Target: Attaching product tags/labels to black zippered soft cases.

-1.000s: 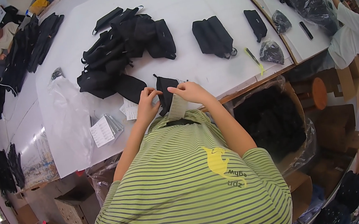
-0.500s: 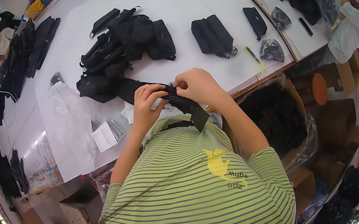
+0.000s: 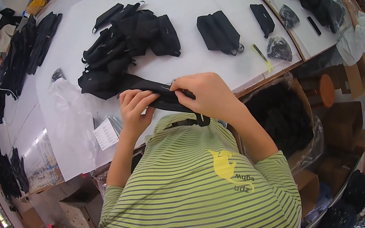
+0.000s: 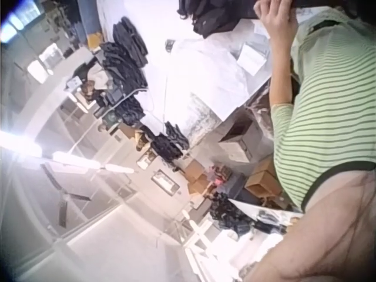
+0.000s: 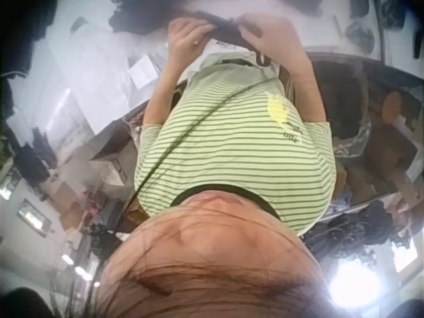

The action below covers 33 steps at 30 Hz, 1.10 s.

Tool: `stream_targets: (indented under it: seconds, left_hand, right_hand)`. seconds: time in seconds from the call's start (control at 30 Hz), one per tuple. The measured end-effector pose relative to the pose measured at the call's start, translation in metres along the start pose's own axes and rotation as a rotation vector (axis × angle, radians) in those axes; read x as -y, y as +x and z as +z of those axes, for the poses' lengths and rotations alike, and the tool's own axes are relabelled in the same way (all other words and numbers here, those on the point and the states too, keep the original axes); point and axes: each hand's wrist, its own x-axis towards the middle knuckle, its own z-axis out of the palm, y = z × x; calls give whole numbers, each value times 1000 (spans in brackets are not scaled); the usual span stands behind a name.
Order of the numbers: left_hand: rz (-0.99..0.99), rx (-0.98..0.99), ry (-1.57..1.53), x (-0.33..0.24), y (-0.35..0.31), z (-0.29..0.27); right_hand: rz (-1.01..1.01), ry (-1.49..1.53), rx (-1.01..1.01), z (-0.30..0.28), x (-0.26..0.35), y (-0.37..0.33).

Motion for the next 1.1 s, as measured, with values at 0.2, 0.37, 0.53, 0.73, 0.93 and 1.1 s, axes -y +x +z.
stream_targets:
  seconds: [0.2, 0.37, 0.53, 0.73, 0.93, 1.1]
  left_hand:
    - [-12, 58, -2, -11, -4, -4]
    - [-72, 188, -137, -17, -4, -9]
    - [-537, 915, -481, -22, -2, -35]
    - [-722, 876, -728, 6, -30, -39]
    - [-795, 860, -790, 8, -32, -46]
    - [-833, 710, -589, 12, -40, -49]
  right_hand:
    - [25, 72, 68, 0, 4, -2]
    - [74, 165, 69, 6, -6, 0]
    - [442, 1055, 461, 25, -65, -3]
    - [348, 765, 612, 43, -101, -42]
    - [518, 323, 640, 26, -105, -48]
    - [702, 478, 5, 5, -119, -50]
